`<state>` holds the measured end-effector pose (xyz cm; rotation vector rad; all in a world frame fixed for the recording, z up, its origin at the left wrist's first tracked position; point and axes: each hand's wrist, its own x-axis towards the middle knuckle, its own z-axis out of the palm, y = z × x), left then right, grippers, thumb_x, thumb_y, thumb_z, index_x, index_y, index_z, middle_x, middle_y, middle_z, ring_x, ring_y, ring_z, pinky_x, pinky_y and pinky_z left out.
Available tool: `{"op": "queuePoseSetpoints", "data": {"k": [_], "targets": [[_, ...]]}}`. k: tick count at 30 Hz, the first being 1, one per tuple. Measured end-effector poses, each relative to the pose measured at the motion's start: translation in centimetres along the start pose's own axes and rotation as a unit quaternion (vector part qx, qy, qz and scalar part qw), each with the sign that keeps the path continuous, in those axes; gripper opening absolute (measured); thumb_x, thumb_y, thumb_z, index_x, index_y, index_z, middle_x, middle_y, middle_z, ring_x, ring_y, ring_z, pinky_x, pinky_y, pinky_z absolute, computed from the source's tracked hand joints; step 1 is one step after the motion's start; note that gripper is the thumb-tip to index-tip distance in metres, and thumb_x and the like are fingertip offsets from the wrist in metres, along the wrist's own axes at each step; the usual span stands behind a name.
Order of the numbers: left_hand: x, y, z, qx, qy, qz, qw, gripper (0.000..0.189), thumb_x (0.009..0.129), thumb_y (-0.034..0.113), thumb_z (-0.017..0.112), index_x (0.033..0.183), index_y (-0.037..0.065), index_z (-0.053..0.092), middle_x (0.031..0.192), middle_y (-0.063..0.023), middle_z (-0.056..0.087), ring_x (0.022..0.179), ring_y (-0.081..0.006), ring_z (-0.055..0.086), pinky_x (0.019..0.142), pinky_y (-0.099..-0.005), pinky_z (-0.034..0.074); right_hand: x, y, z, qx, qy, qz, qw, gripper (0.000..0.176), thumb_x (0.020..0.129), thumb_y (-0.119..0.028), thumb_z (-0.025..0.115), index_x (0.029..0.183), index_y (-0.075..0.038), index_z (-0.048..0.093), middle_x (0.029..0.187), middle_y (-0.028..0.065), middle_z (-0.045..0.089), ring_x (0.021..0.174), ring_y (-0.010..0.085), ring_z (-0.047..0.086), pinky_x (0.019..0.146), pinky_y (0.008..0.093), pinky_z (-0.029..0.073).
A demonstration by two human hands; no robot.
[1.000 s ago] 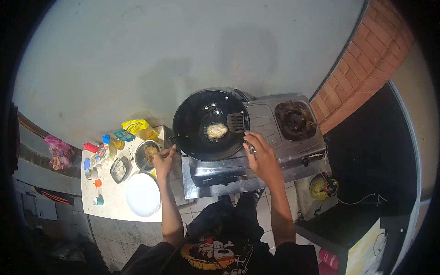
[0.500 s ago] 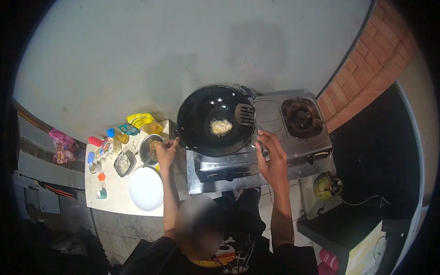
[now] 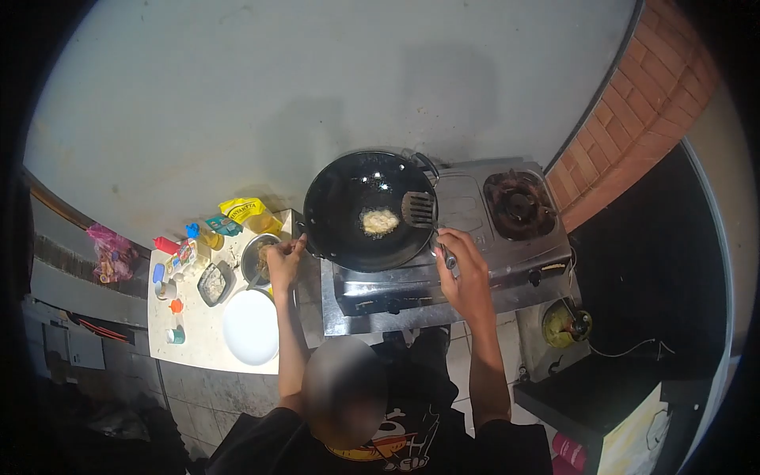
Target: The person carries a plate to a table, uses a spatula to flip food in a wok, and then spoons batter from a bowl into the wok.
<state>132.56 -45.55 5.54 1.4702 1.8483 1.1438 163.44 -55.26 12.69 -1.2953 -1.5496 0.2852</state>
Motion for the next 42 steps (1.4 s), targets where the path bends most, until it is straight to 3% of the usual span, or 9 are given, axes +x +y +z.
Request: {"op": "queuePoseSetpoints", "data": {"k": [9,12,15,27,39,42], "targets": [[0.0,-0.4,-0.2,-0.019,-0.029,-0.017,0.999,0.034,0.082,0.029,0.071,0.08,-0.006,0.07,0.064,-0.0061,0.064,0.057,-0.0095,0.052,0.06,-0.0266,0.043,0.7,0.7,-0.1,-0.005,-0.03,0.0,1.0,0.019,0.08,0.005,0.059,0.098,0.002,0.057,0.104,0.0161,0.059,0.093,0.0317,0.061,0.079,0.0332,0.047],[0.0,-0.7,-0.4,-0.004,-0.028,-0.002,1.0,0.037,0.08,0.032,0.072,0.083,-0.004,0.07,0.064,-0.0094,0.066,0.056,-0.0086,0.052,0.058,-0.026,0.045,0.7,0.8,-0.1,0.001,-0.031,0.006,0.999,0.019,0.08,0.005,0.059,0.098,0.002,0.057,0.104,0.0161,0.059,0.093,0.0318,0.061,0.08,0.0333,0.047],[0.4,-1.8,0.0,-0.065,-0.033,0.005,0.997,0.039,0.079,0.032,0.074,0.083,-0.006,0.069,0.065,-0.0081,0.066,0.058,-0.0092,0.053,0.06,-0.0261,0.045,0.5,0.9,-0.1,0.004,-0.025,0.012,1.0,0.018,0.08,0.005,0.059,0.098,0.002,0.057,0.104,0.016,0.059,0.093,0.032,0.06,0.08,0.0335,0.047],[-1.0,-0.8,0.1,-0.04,-0.043,-0.058,0.997,0.034,0.079,0.027,0.075,0.078,-0.006,0.069,0.063,-0.0036,0.062,0.056,-0.0072,0.05,0.055,-0.0235,0.043,0.3,1.1,0.0,0.004,-0.011,0.021,1.0,0.018,0.08,0.005,0.059,0.097,0.002,0.057,0.104,0.0164,0.06,0.092,0.0324,0.061,0.078,0.0331,0.048],[-1.1,-1.8,0.8,-0.053,-0.051,-0.037,0.997,0.033,0.081,0.028,0.072,0.082,-0.005,0.069,0.067,-0.0042,0.064,0.062,-0.0092,0.053,0.061,-0.0257,0.044,0.2,1.0,0.1,0.004,-0.019,0.011,1.0,0.021,0.078,0.007,0.06,0.098,0.002,0.056,0.104,0.0162,0.06,0.093,0.0324,0.061,0.078,0.0339,0.048],[-1.4,-1.3,1.0,-0.065,-0.031,-0.034,0.997,0.03,0.081,0.023,0.073,0.078,-0.007,0.066,0.063,-0.0019,0.06,0.058,-0.0063,0.047,0.056,-0.0219,0.042,0.2,0.9,0.0,0.002,-0.018,0.007,1.0,0.021,0.078,0.007,0.06,0.098,0.001,0.057,0.104,0.0161,0.059,0.094,0.0324,0.061,0.078,0.034,0.048]]}}
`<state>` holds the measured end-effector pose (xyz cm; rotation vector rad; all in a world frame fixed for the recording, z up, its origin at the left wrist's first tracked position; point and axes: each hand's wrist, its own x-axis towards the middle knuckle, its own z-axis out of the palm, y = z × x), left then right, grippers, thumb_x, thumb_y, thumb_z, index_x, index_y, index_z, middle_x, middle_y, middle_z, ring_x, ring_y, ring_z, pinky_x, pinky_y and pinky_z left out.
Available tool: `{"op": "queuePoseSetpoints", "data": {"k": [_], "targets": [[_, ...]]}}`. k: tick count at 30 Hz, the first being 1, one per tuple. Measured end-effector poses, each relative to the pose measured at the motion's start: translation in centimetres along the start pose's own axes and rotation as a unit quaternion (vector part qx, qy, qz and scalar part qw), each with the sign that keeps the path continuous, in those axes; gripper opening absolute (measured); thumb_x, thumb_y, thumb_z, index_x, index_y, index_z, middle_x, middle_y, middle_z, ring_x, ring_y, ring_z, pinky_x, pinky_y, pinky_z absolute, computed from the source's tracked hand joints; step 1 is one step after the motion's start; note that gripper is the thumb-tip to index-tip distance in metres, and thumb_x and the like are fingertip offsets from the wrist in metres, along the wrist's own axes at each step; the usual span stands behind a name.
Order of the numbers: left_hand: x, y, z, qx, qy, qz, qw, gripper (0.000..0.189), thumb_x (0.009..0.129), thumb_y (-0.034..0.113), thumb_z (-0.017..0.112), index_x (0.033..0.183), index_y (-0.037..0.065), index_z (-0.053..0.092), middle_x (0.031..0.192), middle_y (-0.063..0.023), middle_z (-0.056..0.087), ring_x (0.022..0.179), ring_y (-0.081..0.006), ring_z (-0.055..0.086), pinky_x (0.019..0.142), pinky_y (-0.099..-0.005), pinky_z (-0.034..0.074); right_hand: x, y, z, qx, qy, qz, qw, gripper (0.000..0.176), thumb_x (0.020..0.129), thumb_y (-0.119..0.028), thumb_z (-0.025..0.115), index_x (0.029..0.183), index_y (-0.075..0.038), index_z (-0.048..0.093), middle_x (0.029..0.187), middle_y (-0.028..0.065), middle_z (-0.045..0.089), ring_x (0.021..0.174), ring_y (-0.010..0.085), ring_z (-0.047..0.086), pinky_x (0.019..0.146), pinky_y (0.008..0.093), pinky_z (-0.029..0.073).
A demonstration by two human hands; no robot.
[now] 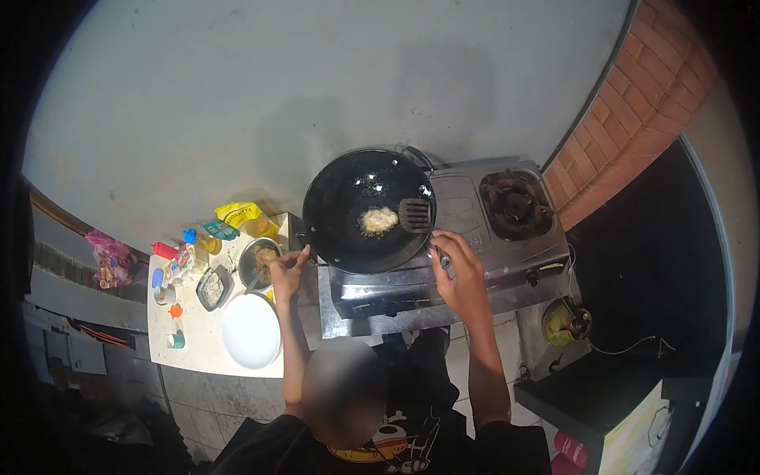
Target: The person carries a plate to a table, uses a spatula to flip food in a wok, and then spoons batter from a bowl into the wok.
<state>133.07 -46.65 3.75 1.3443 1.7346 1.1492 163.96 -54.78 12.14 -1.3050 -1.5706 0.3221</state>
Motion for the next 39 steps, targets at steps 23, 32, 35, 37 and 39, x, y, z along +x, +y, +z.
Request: {"op": "queuePoseSetpoints", "data": {"k": [23,32,35,37,39], "targets": [[-0.2,-0.3,0.2,-0.027,-0.015,0.017,0.999,0.026,0.083,0.019,0.071,0.078,-0.006,0.066,0.065,-0.0006,0.059,0.059,-0.0057,0.048,0.056,-0.0216,0.041,-0.4,-0.5,0.1,0.012,0.008,0.008,1.0,0.018,0.078,0.006,0.062,0.095,0.003,0.058,0.102,0.0157,0.061,0.091,0.0294,0.062,0.077,0.0319,0.049],[-0.1,-1.2,0.5,-0.026,-0.014,0.021,0.999,0.027,0.082,0.02,0.071,0.077,-0.006,0.065,0.063,-0.0009,0.059,0.058,-0.0056,0.048,0.055,-0.0219,0.041,-0.3,0.6,0.6,0.058,0.027,0.039,0.997,0.018,0.078,0.003,0.064,0.095,0.001,0.059,0.098,0.0133,0.063,0.085,0.0242,0.063,0.07,0.0291,0.048],[0.1,-1.5,0.4,-0.018,-0.022,0.007,1.0,0.028,0.083,0.021,0.07,0.078,-0.006,0.067,0.066,-0.0035,0.062,0.061,-0.0073,0.052,0.059,-0.0235,0.043,-0.3,0.5,0.5,0.083,0.036,0.067,0.994,0.018,0.078,0.002,0.065,0.094,0.0,0.06,0.097,0.0113,0.064,0.08,0.0202,0.064,0.064,0.0279,0.047],[0.1,-1.4,0.3,-0.016,-0.031,-0.006,0.999,0.028,0.084,0.023,0.069,0.08,-0.005,0.068,0.07,-0.0059,0.065,0.064,-0.009,0.055,0.063,-0.025,0.044,-0.2,0.5,0.3,0.05,0.054,0.045,0.996,0.017,0.078,0.002,0.064,0.095,0.0,0.06,0.095,0.0104,0.064,0.075,0.0172,0.064,0.06,0.0269,0.046],[0.0,-0.8,0.1,-0.005,-0.037,-0.018,0.999,0.028,0.084,0.022,0.069,0.081,-0.006,0.068,0.07,-0.0062,0.065,0.065,-0.0087,0.055,0.064,-0.0251,0.045,-0.2,0.3,-0.1,0.057,0.053,0.054,0.995,0.016,0.079,0.003,0.063,0.095,0.001,0.059,0.096,0.011,0.064,0.074,0.0166,0.064,0.06,0.0263,0.047]]}}
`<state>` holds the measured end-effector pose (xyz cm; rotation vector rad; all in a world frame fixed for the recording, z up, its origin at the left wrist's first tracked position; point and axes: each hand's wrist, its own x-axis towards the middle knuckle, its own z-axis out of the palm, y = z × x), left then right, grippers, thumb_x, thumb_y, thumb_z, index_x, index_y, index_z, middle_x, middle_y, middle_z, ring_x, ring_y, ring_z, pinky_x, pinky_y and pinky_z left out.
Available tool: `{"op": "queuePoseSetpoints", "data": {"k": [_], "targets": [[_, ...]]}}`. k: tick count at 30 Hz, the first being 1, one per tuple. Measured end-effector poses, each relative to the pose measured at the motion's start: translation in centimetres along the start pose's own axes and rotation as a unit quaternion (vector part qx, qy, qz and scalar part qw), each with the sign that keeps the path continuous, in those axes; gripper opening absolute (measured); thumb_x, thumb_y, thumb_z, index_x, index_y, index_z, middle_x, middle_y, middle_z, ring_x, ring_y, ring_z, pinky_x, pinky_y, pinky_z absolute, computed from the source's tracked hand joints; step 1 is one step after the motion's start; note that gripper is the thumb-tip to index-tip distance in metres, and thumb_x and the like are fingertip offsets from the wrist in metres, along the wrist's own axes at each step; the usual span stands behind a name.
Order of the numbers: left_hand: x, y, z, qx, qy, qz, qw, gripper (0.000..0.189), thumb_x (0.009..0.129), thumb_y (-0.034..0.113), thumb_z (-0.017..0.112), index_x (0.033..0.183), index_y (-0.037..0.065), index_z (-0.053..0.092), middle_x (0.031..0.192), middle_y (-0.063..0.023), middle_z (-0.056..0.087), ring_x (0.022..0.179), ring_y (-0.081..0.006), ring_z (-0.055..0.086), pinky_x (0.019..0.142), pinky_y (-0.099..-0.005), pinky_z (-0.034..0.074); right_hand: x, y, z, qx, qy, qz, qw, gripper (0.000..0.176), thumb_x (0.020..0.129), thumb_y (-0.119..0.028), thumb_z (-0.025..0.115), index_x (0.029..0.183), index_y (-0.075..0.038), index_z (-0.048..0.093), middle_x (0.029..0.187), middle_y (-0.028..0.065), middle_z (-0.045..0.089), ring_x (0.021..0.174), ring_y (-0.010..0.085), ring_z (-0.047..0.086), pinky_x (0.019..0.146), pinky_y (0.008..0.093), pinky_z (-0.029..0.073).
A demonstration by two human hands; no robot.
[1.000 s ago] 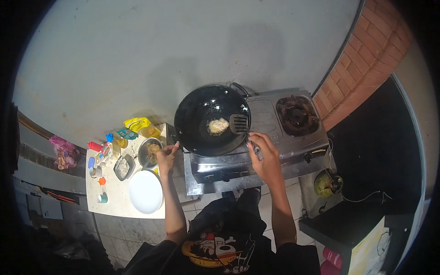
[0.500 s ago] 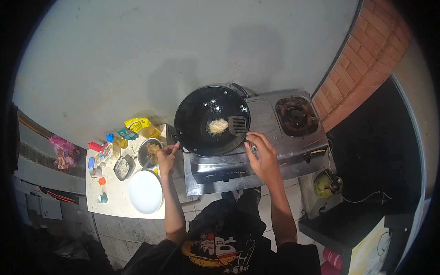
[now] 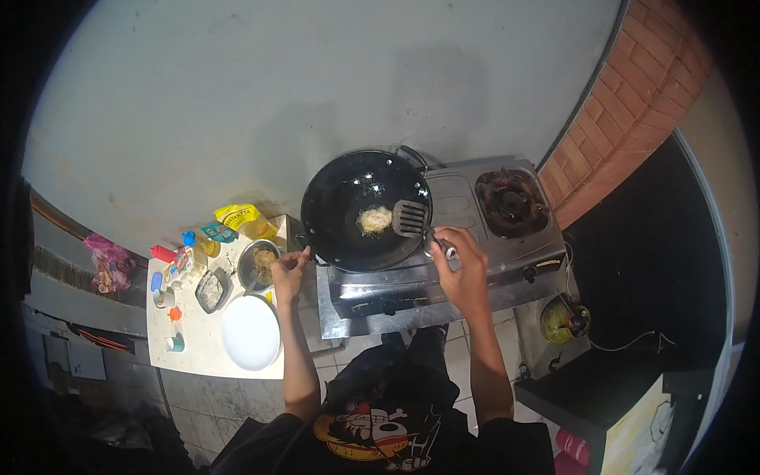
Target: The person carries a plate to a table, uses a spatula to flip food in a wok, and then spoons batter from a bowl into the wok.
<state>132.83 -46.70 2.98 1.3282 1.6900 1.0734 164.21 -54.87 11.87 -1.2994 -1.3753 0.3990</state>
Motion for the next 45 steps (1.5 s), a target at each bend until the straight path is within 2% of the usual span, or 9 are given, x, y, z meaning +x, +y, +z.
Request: {"op": "queuePoseSetpoints", "data": {"k": [10,12,18,19,21,34,36,40,45], "targets": [[0.1,1.4,-0.8,0.054,0.025,0.033,0.998,0.033,0.084,0.027,0.069,0.083,-0.006,0.068,0.07,-0.0057,0.065,0.065,-0.0087,0.054,0.064,-0.0251,0.044,0.2,0.1,-1.2,0.052,0.016,0.015,0.998,0.013,0.084,0.006,0.057,0.096,0.006,0.058,0.1,0.015,0.06,0.074,0.0148,0.062,0.06,0.0258,0.055],[0.1,1.3,-0.5,0.025,0.05,0.074,0.996,0.03,0.083,0.021,0.07,0.075,-0.007,0.062,0.057,0.0012,0.051,0.055,-0.0052,0.041,0.051,-0.0224,0.037,0.3,0.4,-1.0,0.05,0.02,0.01,0.998,0.012,0.084,0.005,0.057,0.096,0.006,0.058,0.1,0.015,0.06,0.074,0.0147,0.062,0.06,0.0259,0.055],[0.0,1.0,-0.1,0.027,0.077,0.116,0.99,0.029,0.084,0.019,0.068,0.073,-0.007,0.061,0.058,0.0012,0.051,0.055,-0.0055,0.041,0.052,-0.0226,0.038,0.2,0.5,-1.0,0.054,0.008,0.008,0.998,0.012,0.084,0.005,0.058,0.096,0.006,0.058,0.1,0.0149,0.06,0.074,0.0145,0.062,0.06,0.0262,0.055],[0.0,1.2,-0.1,0.027,0.077,0.115,0.99,0.029,0.084,0.019,0.068,0.073,-0.007,0.061,0.058,0.0012,0.051,0.055,-0.0055,0.041,0.052,-0.0226,0.038,0.2,0.6,-1.0,0.056,0.001,0.008,0.998,0.013,0.083,0.005,0.058,0.096,0.006,0.058,0.1,0.0148,0.06,0.073,0.0145,0.062,0.06,0.0262,0.055],[-0.4,2.0,-0.4,0.047,0.05,0.065,0.996,0.032,0.085,0.024,0.067,0.084,-0.007,0.066,0.067,-0.0054,0.062,0.065,-0.0093,0.052,0.064,-0.0266,0.044,0.1,0.7,-1.0,0.054,-0.003,0.007,0.999,0.013,0.083,0.005,0.058,0.096,0.006,0.058,0.1,0.0149,0.06,0.073,0.0145,0.062,0.06,0.0262,0.055],[-0.4,2.3,-0.3,0.034,0.036,0.03,0.998,0.035,0.085,0.027,0.067,0.086,-0.009,0.066,0.071,-0.0086,0.065,0.067,-0.0122,0.055,0.067,-0.0286,0.044,0.3,1.2,-0.8,0.052,-0.001,0.016,0.998,0.014,0.083,0.005,0.058,0.098,0.005,0.058,0.101,0.0149,0.059,0.074,0.0143,0.062,0.06,0.0255,0.055],[-0.2,1.8,0.1,0.034,0.09,0.129,0.987,0.031,0.085,0.019,0.067,0.072,-0.008,0.061,0.057,0.0013,0.05,0.053,-0.0055,0.04,0.048,-0.0233,0.034,0.3,1.2,-0.7,0.054,-0.001,0.015,0.998,0.015,0.083,0.005,0.058,0.098,0.005,0.058,0.101,0.0149,0.059,0.074,0.0141,0.062,0.06,0.0255,0.055],[-0.3,2.1,-0.1,0.038,0.088,0.109,0.989,0.031,0.085,0.019,0.067,0.072,-0.008,0.06,0.058,0.0019,0.051,0.055,-0.0053,0.041,0.05,-0.0233,0.036,0.5,1.0,-0.6,0.044,-0.005,0.011,0.999,0.015,0.083,0.006,0.058,0.098,0.005,0.057,0.101,0.0144,0.059,0.075,0.0143,0.062,0.061,0.0254,0.055],[0.6,0.0,0.0,-0.077,0.016,0.059,0.995,0.024,0.085,0.015,0.068,0.072,-0.004,0.062,0.062,0.0045,0.051,0.058,-0.0035,0.041,0.052,-0.0196,0.035,0.6,1.1,0.0,0.036,-0.012,0.002,0.999,0.014,0.083,0.005,0.058,0.097,0.004,0.058,0.099,0.0134,0.06,0.072,0.0142,0.062,0.059,0.0254,0.053]]}}
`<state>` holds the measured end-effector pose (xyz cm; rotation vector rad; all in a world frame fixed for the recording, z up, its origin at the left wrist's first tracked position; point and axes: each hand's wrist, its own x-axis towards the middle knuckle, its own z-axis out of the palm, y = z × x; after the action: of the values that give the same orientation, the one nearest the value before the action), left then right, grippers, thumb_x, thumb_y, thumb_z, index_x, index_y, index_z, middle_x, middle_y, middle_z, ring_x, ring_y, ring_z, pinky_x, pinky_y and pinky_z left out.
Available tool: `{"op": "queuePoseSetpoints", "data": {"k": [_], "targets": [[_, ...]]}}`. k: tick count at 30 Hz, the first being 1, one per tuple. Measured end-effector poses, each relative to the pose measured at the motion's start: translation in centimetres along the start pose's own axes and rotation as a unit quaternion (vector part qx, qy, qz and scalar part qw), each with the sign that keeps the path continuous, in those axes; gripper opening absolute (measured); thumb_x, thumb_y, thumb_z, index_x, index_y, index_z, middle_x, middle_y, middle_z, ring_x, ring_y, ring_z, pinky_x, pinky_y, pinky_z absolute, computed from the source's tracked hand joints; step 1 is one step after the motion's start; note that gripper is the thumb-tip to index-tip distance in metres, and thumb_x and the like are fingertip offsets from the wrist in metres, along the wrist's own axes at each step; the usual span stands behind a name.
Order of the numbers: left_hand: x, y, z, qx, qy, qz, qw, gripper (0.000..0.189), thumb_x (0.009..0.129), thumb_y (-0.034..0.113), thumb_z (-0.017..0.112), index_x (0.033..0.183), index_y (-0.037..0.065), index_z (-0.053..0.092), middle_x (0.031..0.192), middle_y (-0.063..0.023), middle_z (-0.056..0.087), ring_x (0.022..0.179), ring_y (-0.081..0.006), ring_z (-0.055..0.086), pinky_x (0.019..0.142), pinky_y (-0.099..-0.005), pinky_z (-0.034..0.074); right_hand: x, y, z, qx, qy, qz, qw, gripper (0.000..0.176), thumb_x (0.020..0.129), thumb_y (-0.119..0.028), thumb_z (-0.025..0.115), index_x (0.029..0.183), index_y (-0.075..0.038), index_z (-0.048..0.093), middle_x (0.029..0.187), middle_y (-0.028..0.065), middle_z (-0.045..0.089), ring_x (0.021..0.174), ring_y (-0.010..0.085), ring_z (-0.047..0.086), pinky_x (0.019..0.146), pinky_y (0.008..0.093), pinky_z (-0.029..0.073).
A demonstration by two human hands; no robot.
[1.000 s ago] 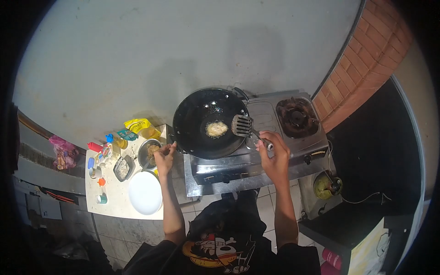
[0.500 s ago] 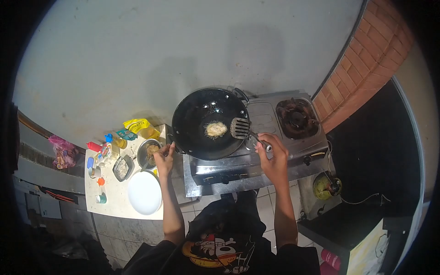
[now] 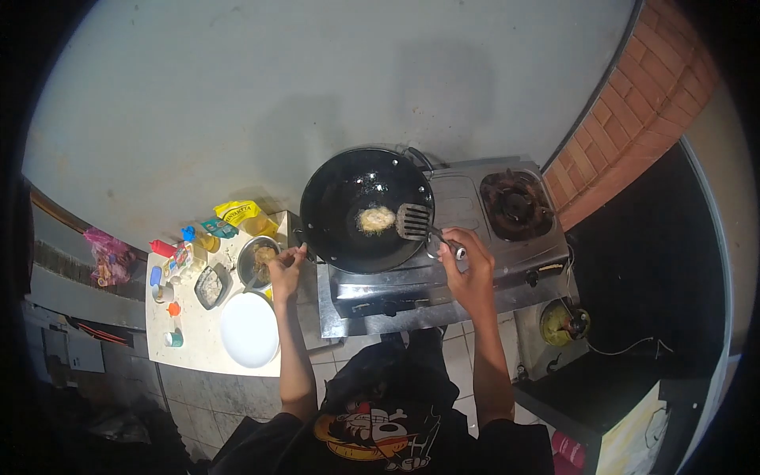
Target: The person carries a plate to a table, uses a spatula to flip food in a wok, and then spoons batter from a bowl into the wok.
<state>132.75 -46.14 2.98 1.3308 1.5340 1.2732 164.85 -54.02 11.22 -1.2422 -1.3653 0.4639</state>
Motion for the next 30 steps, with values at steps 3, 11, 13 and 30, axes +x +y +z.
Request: {"op": "queuePoseSetpoints", "data": {"k": [3,11,13,30], "targets": [[-0.2,0.4,-0.1,-0.014,-0.005,-0.04,0.999,0.02,0.085,0.014,0.068,0.074,-0.002,0.062,0.064,0.0057,0.05,0.058,-0.0027,0.041,0.052,-0.0181,0.034,0.0,0.0,0.3,0.0,-0.003,0.007,1.0,0.014,0.083,0.005,0.058,0.097,0.004,0.058,0.097,0.013,0.061,0.071,0.0142,0.063,0.058,0.0253,0.051],[-0.5,0.0,0.0,-0.045,0.006,-0.057,0.997,0.022,0.083,0.018,0.071,0.079,-0.003,0.065,0.067,0.0046,0.054,0.06,-0.0029,0.043,0.055,-0.0179,0.035,0.5,-0.4,0.5,-0.048,-0.013,-0.001,0.999,0.018,0.08,0.005,0.058,0.098,0.003,0.058,0.099,0.0137,0.062,0.076,0.0183,0.064,0.065,0.0281,0.051],[-0.5,0.0,0.0,-0.041,0.006,-0.059,0.997,0.022,0.083,0.018,0.072,0.08,-0.003,0.065,0.067,0.0042,0.055,0.061,-0.0031,0.043,0.055,-0.0181,0.036,0.4,0.1,0.5,-0.038,-0.009,0.005,0.999,0.018,0.081,0.005,0.058,0.099,0.003,0.058,0.1,0.0143,0.062,0.082,0.0207,0.064,0.07,0.0292,0.051],[-0.5,-0.3,0.3,-0.049,0.021,-0.046,0.998,0.023,0.083,0.019,0.072,0.081,-0.003,0.065,0.066,0.0033,0.055,0.06,-0.0038,0.045,0.055,-0.0184,0.037,0.2,2.0,0.9,-0.005,0.002,0.001,1.0,0.019,0.081,0.006,0.056,0.1,0.003,0.059,0.106,0.0151,0.061,0.088,0.0195,0.063,0.072,0.0289,0.052]]}}
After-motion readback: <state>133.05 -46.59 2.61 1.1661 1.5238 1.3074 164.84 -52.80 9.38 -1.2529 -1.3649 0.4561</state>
